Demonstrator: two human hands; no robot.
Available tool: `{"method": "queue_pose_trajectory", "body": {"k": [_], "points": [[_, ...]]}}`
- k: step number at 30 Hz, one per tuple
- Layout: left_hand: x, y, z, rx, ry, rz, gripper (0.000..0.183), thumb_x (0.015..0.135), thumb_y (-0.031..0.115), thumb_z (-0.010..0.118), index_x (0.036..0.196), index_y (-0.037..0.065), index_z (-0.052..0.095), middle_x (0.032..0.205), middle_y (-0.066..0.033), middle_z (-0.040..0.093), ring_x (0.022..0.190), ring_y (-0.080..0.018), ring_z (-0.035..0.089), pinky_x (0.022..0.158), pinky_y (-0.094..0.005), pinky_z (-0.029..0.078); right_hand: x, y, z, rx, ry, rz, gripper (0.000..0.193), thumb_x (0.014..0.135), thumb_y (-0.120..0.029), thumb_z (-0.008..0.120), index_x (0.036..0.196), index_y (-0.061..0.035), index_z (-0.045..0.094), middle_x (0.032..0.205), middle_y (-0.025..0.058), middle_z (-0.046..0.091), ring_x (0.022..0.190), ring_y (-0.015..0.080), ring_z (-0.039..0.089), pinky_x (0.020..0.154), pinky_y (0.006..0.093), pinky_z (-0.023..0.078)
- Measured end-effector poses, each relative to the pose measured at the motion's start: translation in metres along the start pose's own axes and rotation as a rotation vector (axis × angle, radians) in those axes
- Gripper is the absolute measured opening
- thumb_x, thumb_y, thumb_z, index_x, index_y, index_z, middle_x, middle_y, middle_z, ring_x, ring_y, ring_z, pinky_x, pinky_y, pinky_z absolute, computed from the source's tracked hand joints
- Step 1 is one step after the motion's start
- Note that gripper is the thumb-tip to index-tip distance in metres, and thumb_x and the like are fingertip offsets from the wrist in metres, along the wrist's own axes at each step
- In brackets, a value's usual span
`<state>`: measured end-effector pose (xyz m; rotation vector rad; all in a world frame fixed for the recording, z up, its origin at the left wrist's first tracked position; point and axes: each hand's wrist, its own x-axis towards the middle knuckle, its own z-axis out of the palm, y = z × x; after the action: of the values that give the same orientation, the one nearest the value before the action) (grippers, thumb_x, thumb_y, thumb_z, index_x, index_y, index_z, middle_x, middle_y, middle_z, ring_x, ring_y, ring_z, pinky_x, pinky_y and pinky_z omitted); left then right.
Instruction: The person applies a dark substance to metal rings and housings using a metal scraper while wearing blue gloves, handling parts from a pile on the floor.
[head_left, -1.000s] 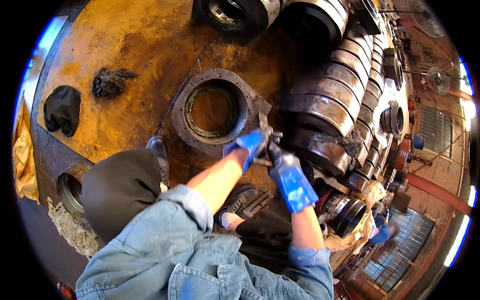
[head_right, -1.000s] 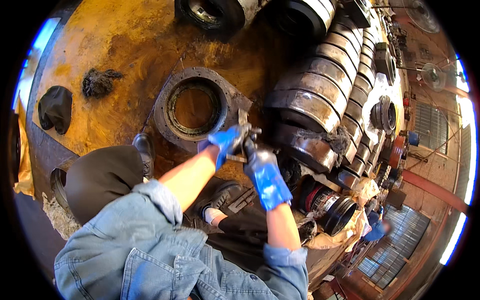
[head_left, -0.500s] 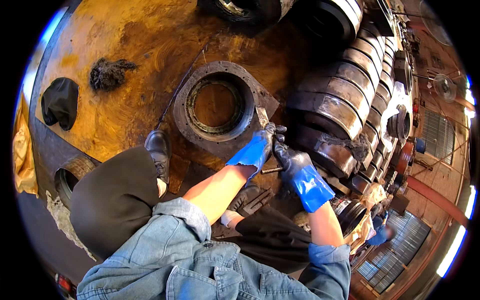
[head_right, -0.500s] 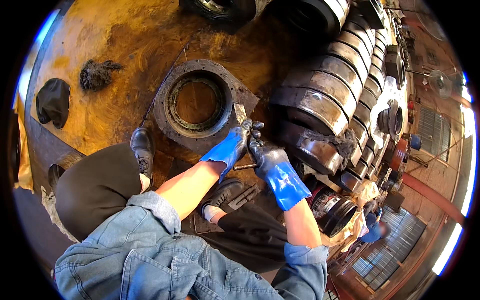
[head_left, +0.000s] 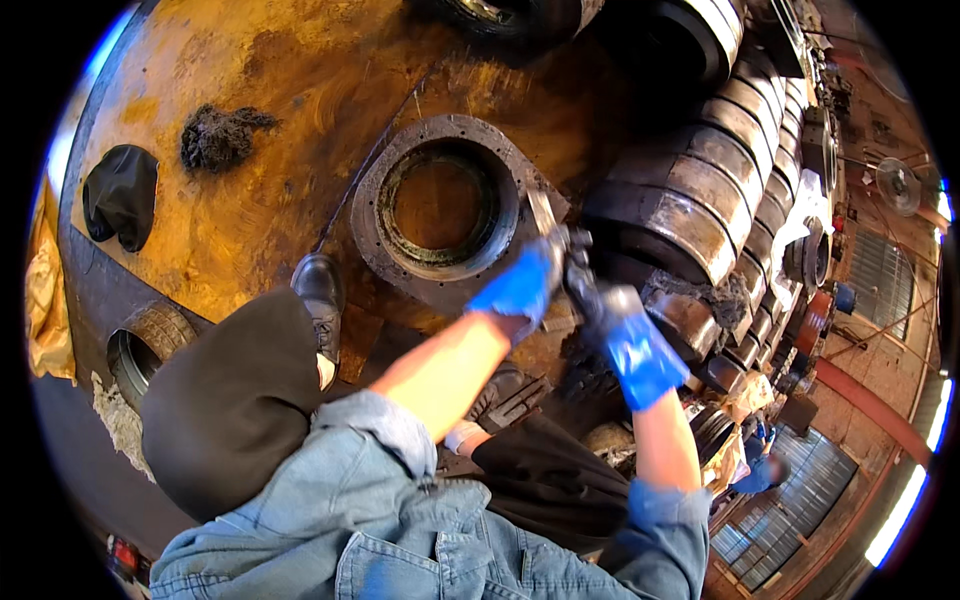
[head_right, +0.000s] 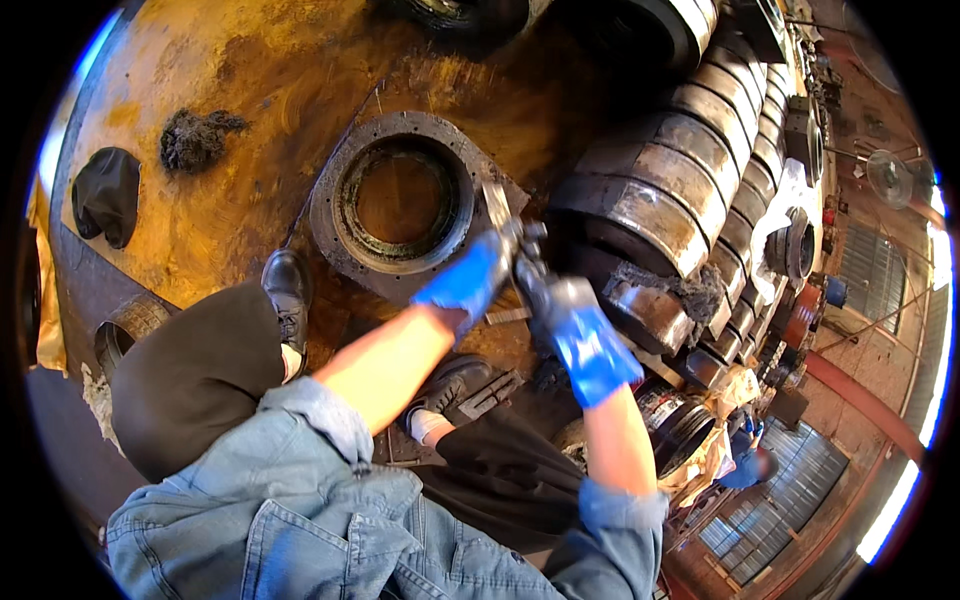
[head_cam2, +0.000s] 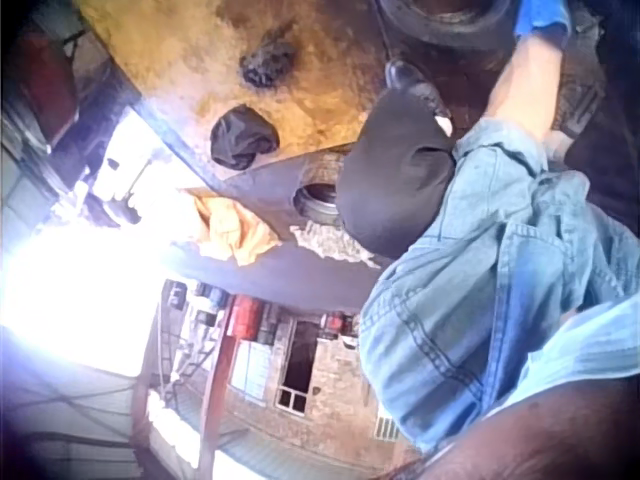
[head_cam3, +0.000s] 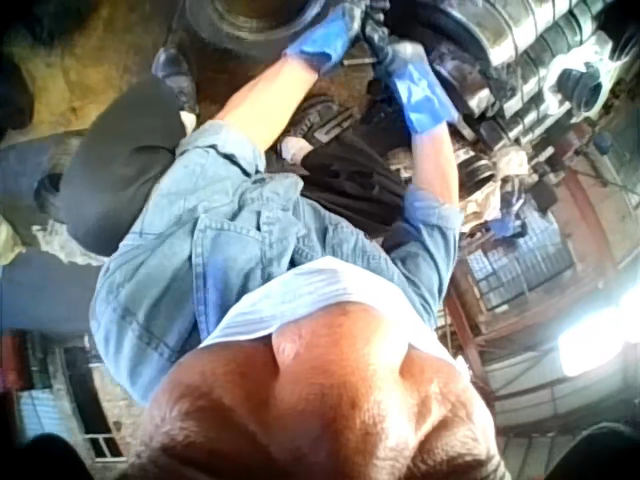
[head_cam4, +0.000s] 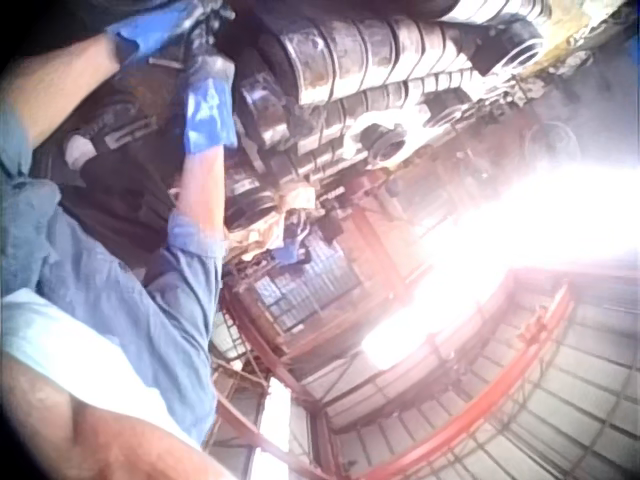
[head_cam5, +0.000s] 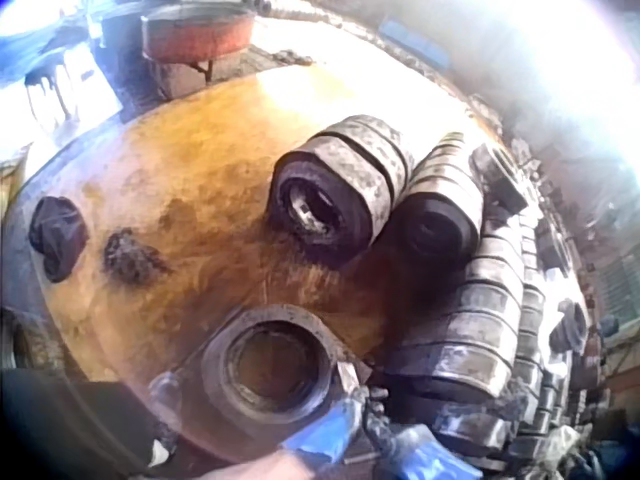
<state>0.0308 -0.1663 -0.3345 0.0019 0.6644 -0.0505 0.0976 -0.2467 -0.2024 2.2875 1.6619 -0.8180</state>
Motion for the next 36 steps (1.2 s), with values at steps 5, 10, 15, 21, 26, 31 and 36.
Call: {"method": "queue_pose_trajectory", "body": {"k": [5, 10, 15, 21, 26, 31, 36], "points": [[0.02, 0.066, 0.004, 0.013, -0.083, 0.104, 0.044, 0.106, 0.042, 0.041, 0.11, 0.005, 0.064, 0.073, -0.0075, 0.058, 0.059, -0.0268, 0.056, 0.059, -0.0434, 0.052, 0.046, 0.015, 0.003, 0.114, 0.228, -0.046, 0.014, 0.076, -0.008, 0.063, 0.09, -0.0094, 0.067, 0.075, 0.0187, 0.063, 0.07, 0.0404, 0.063, 0.062, 0.0433, 0.053], [0.024, -0.02, 0.035, -0.263, 0.125, -0.093, 0.031, 0.104, 0.035, 0.046, 0.109, 0.007, 0.059, 0.081, -0.0128, 0.062, 0.06, -0.03, 0.06, 0.052, -0.0489, 0.053, -0.038, 0.05, -0.009, -0.02, -0.011, -0.16, 0.06, 0.074, -0.015, 0.069, 0.133, -0.0148, 0.054, 0.088, 0.0166, 0.068, 0.077, 0.038, 0.068, 0.068, 0.0454, 0.057], [0.033, 0.034, 0.003, -0.11, -0.035, 0.127, 0.037, 0.103, 0.039, 0.046, 0.113, 0.006, 0.06, 0.073, -0.0089, 0.058, 0.057, -0.0275, 0.057, 0.051, -0.0447, 0.052, 0.031, 0.03, -0.012, -0.131, -0.202, 0.011, 0.033, 0.074, -0.007, 0.066, 0.107, -0.0079, 0.066, 0.086, 0.0188, 0.069, 0.08, 0.0356, 0.069, 0.069, 0.0446, 0.056], [0.029, 0.046, 0.019, -0.251, -0.052, 0.142, 0.038, 0.104, 0.039, 0.044, 0.114, 0.005, 0.059, 0.07, -0.0069, 0.055, 0.057, -0.0258, 0.055, 0.051, -0.0422, 0.052, 0.058, 0.013, -0.057, -0.33, -0.198, -0.039, 0.014, 0.083, -0.017, 0.066, 0.095, -0.0129, 0.071, 0.086, 0.0148, 0.072, 0.081, 0.0297, 0.071, 0.071, 0.0397, 0.058], [0.019, 0.062, 0.015, -0.277, -0.16, 0.148, 0.038, 0.105, 0.039, 0.044, 0.115, 0.005, 0.059, 0.069, -0.0061, 0.054, 0.057, -0.0252, 0.054, 0.052, -0.0413, 0.051, 0.064, 0.025, -0.053, -0.367, -0.219, -0.031, 0.011, 0.082, -0.016, 0.066, 0.091, -0.0108, 0.071, 0.085, 0.0135, 0.072, 0.079, 0.0283, 0.071, 0.07, 0.0399, 0.058], [0.015, 0.099, 0.021, -0.293, -0.034, 0.26, 0.042, 0.105, 0.041, 0.042, 0.118, 0.004, 0.057, 0.069, -0.006, 0.053, 0.058, -0.0216, 0.053, 0.05, -0.0367, 0.05, 0.096, -0.018, -0.091, -0.375, -0.268, -0.002, 0.016, 0.086, -0.006, 0.061, 0.098, -0.008, 0.071, 0.091, 0.0149, 0.073, 0.084, 0.0273, 0.073, 0.074, 0.0399, 0.059], [0.017, 0.043, 0.02, -0.231, -0.069, 0.158, 0.043, 0.105, 0.041, 0.043, 0.12, 0.002, 0.057, 0.07, -0.0056, 0.055, 0.056, -0.0198, 0.052, 0.05, -0.0359, 0.05, 0.064, 0.008, -0.079, -0.339, -0.27, 0.058, 0.015, 0.086, -0.006, 0.06, 0.097, -0.0075, 0.071, 0.094, 0.016, 0.073, 0.085, 0.0288, 0.072, 0.075, 0.0405, 0.059]]}}
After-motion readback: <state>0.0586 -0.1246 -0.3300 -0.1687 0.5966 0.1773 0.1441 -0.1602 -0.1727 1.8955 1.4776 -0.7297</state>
